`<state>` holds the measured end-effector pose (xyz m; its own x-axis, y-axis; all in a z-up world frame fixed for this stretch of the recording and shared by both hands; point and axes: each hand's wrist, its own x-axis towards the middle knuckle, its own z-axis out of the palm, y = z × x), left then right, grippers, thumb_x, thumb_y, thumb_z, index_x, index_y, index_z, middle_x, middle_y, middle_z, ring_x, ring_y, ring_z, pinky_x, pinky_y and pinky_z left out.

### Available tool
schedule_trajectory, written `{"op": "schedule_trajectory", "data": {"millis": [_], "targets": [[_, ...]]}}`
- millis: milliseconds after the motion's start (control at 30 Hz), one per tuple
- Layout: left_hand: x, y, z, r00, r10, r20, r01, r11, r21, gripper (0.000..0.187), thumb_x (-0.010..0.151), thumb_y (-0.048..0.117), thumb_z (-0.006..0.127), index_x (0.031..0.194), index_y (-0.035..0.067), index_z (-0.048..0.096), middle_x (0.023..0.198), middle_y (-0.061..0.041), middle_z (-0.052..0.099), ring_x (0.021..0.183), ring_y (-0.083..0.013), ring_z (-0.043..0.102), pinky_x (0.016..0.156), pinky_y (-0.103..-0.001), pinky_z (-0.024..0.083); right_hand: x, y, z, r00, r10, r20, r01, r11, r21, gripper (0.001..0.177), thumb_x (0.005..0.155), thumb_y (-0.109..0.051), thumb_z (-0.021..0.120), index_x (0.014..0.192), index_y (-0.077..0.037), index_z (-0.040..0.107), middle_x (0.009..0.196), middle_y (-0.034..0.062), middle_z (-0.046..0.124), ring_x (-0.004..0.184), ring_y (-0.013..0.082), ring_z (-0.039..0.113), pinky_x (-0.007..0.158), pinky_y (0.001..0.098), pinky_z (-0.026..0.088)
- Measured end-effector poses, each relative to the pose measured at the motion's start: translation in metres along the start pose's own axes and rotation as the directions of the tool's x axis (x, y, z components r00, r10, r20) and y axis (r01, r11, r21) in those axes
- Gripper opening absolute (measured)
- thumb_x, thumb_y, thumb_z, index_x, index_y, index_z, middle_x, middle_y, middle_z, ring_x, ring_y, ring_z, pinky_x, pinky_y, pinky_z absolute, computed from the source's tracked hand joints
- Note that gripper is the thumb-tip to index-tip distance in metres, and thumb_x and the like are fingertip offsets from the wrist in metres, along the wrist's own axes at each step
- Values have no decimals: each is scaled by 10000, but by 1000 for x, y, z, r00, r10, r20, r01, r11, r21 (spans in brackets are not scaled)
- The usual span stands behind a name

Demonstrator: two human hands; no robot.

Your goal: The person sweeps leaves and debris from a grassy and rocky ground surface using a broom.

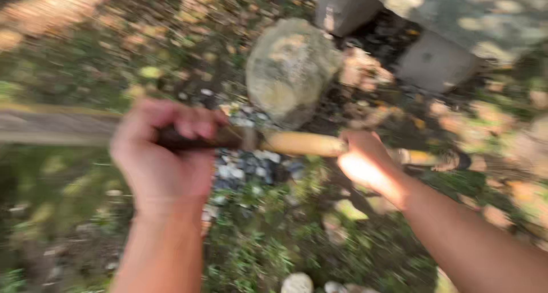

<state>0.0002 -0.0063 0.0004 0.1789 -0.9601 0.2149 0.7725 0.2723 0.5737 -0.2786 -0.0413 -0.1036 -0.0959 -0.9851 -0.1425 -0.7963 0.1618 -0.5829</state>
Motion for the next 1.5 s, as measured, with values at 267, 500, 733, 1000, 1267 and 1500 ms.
{"op": "schedule_trajectory", "data": {"millis": [267, 500, 733, 1000, 1267, 1500], "targets": [[16, 7, 43, 942, 106, 318, -208, 929, 306, 103, 942, 63, 555, 849, 90, 521, 701, -93, 549, 686, -247, 556, 849, -458, 554, 76, -25, -2, 998, -52, 21, 49, 992, 120, 426, 827, -32, 607, 1240, -134, 594, 874, 113, 653, 751, 325, 665, 643, 531, 517], [27, -48, -4, 972, -146, 182, 161, 985, -66, 163, 872, 46, 593, 771, 95, 474, 621, -44, 471, 583, -233, 509, 650, -443, 508, 33, 93, 61, 985, -63, 163, 2, 936, 352, 251, 980, -96, 645, 1030, 115, 519, 937, 297, 477, 802, 488, 380, 688, 566, 372], [-17, -158, 49, 902, -432, -30, 424, 895, -136, 253, 971, 197, 537, 789, 26, 498, 679, -155, 557, 663, -336, 644, 708, -469, 558, -67, 123, -40, 974, 222, 36, -202, 935, -292, 291, 860, -176, 652, 1145, -149, 702, 1106, 102, 759, 1105, 309, 698, 949, 440, 547], [54, -16, 84, 818, 232, 526, -490, 760, 427, 245, 1092, 243, 570, 946, 58, 637, 734, -56, 564, 640, -225, 597, 681, -428, 534, 29, 32, -59, 948, -298, -113, 310, 945, 105, 453, 722, -208, 793, 1145, -86, 687, 970, 158, 728, 924, 326, 716, 816, 438, 527], [8, -66, 43, 991, 132, -14, -126, 971, 205, 207, 929, 10, 602, 792, 80, 464, 696, -46, 452, 640, -204, 487, 665, -446, 465, 79, 73, 56, 940, -313, 134, 283, 937, 203, 506, 758, -118, 720, 1248, -86, 600, 1009, 168, 706, 929, 362, 716, 813, 471, 548], [-43, -181, 55, 913, -406, 49, 408, 900, -153, 257, 930, 17, 616, 752, 84, 443, 617, -68, 474, 558, -253, 533, 652, -456, 508, -78, 214, -7, 910, 414, 10, -412, 909, -66, 306, 800, -53, 655, 1080, -115, 764, 896, 152, 777, 813, 300, 758, 782, 455, 553]]}}
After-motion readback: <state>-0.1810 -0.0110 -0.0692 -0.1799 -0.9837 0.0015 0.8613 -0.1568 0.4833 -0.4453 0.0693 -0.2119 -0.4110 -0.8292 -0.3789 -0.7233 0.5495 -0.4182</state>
